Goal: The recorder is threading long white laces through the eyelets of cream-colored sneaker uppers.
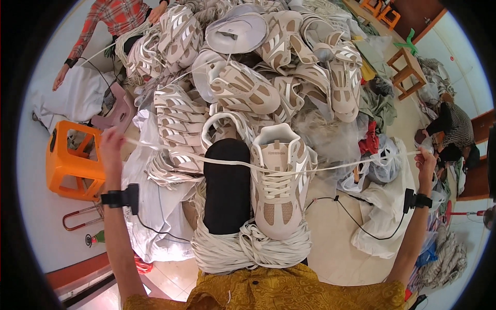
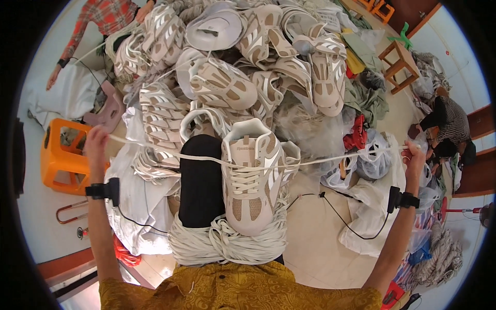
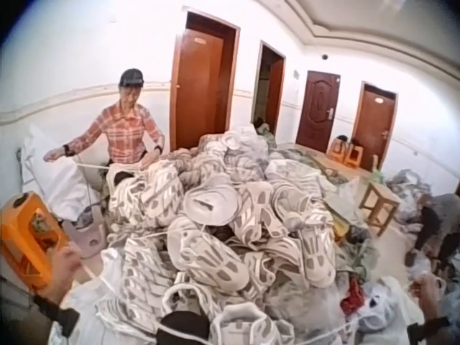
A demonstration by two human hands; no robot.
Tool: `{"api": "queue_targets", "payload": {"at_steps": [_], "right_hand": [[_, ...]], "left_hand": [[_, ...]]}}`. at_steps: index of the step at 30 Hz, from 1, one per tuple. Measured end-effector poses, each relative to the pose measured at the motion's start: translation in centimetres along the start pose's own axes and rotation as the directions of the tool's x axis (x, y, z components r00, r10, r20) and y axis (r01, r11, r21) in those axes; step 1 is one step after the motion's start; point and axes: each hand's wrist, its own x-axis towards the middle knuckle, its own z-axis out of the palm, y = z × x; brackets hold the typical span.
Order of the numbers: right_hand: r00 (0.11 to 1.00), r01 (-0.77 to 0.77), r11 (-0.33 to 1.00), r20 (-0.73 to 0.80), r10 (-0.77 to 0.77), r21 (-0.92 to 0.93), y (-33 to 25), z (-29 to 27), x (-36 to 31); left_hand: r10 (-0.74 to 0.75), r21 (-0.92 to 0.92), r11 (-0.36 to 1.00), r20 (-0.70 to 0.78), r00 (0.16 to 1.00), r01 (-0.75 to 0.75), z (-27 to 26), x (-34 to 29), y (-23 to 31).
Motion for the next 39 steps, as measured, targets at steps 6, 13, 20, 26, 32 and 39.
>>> {"api": "queue_targets", "payload": {"at_steps": [6,13,20,26,32,39], "right_hand": [[0.976,0.126,0.989,0.186,-0.11,-0.076,-3.7,5.8,-4.8],[0.789,-0.012,0.997,0.613,-0.04,0.081,-6.9,16.4,-14.4],[0.656,-0.108,0.994,0.753,0.058,0.018,-6.1,19.4,-17.3],[0.614,-0.115,0.993,0.788,0.054,0.021,-5.2,20.8,-18.4],[0.678,-0.183,0.98,0.732,0.065,0.082,-3.6,20.7,-18.1],[0.789,-0.113,0.99,0.614,0.036,0.087,-1.9,18.6,-15.7]], "left_hand": [[0.405,-0.281,0.913,0.524,0.749,-0.297,12.7,-8.9,17.1],[0.665,-0.199,0.677,0.578,0.473,-0.709,18.7,-13.7,19.1],[0.675,-0.238,0.655,0.611,0.414,-0.717,19.3,-13.1,19.5],[0.672,-0.146,0.538,0.67,0.317,-0.83,19.5,-13.5,19.7],[0.778,-0.034,0.469,0.488,0.395,-0.882,18.8,-13.2,19.6],[0.735,-0.126,0.588,0.496,0.463,-0.799,18.6,-15.0,18.3]]}}
